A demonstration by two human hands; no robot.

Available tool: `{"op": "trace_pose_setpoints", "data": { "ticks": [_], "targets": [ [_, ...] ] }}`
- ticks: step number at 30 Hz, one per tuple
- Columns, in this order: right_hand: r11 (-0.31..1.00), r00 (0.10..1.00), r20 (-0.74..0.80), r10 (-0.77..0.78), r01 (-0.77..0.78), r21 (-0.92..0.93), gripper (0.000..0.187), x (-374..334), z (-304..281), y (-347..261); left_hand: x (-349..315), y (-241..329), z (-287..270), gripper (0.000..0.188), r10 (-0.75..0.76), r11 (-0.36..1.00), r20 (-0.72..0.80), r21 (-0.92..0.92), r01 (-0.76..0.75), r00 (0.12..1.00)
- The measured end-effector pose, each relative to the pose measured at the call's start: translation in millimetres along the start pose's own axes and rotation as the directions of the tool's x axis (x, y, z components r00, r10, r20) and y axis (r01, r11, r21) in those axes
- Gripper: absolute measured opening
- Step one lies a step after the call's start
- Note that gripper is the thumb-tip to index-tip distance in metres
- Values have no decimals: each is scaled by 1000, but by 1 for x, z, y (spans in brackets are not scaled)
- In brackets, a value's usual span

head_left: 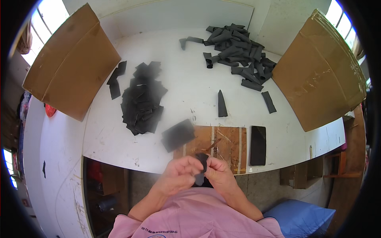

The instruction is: The person is manually cleaning or trimming small black foam pieces on a workbench.

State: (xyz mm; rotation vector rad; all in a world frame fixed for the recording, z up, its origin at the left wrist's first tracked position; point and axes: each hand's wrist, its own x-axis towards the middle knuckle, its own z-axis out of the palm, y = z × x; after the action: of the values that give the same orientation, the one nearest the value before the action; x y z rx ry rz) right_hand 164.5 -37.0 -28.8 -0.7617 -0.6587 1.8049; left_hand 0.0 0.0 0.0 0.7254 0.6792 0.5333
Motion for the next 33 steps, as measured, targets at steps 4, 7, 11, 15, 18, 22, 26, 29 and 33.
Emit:
{"op": "trace_pose_setpoints", "data": {
  "ticks": [4, 7, 11, 15, 18, 22, 26, 29, 33],
  "targets": [
    [966, 986, 31, -166, 169, -194, 12, -11, 19, -26, -5, 12, 27, 51, 246, 875, 322, -479, -67, 914],
    [832, 920, -4, -393, 354, -428, 10, -8, 8, -31, 0, 10, 32, 41, 219, 848, 153, -518, -111, 964],
    [574, 832, 86, -548, 449, -685, 6, -7, 13, -37, 10, -17, 38, 28, 502, 831, -266, 413, -373, 823],
    [499, 800, 97, -592, 458, -736, 5, -6, 18, -40, 20, -25, 46, 19, 853, 478, -167, 631, -611, 494],
    [524, 826, 66, -560, 415, -744, 4, -8, 18, -37, 16, -21, 48, 16, 732, 671, -286, 465, -578, 619],
    [653, 846, -74, -528, 348, -673, 4, -6, 13, -34, 15, -1, 42, 20, 362, 926, -211, -26, -376, 908],
    [574, 756, 129, -642, 585, -574, 4, -10, 27, -46, 10, 12, 40, 35, 270, 859, 217, -494, -133, 938],
    [286, 588, 253, -768, 669, -686, 5, -7, 24, -60, 10, 15, 50, 48, 322, 838, 248, -523, -153, 914],
    [186, 562, 383, -733, 707, -682, 6, -5, 13, -60, 17, 6, 51, 51, 411, 897, -45, -157, -413, 911]
  ]
}}
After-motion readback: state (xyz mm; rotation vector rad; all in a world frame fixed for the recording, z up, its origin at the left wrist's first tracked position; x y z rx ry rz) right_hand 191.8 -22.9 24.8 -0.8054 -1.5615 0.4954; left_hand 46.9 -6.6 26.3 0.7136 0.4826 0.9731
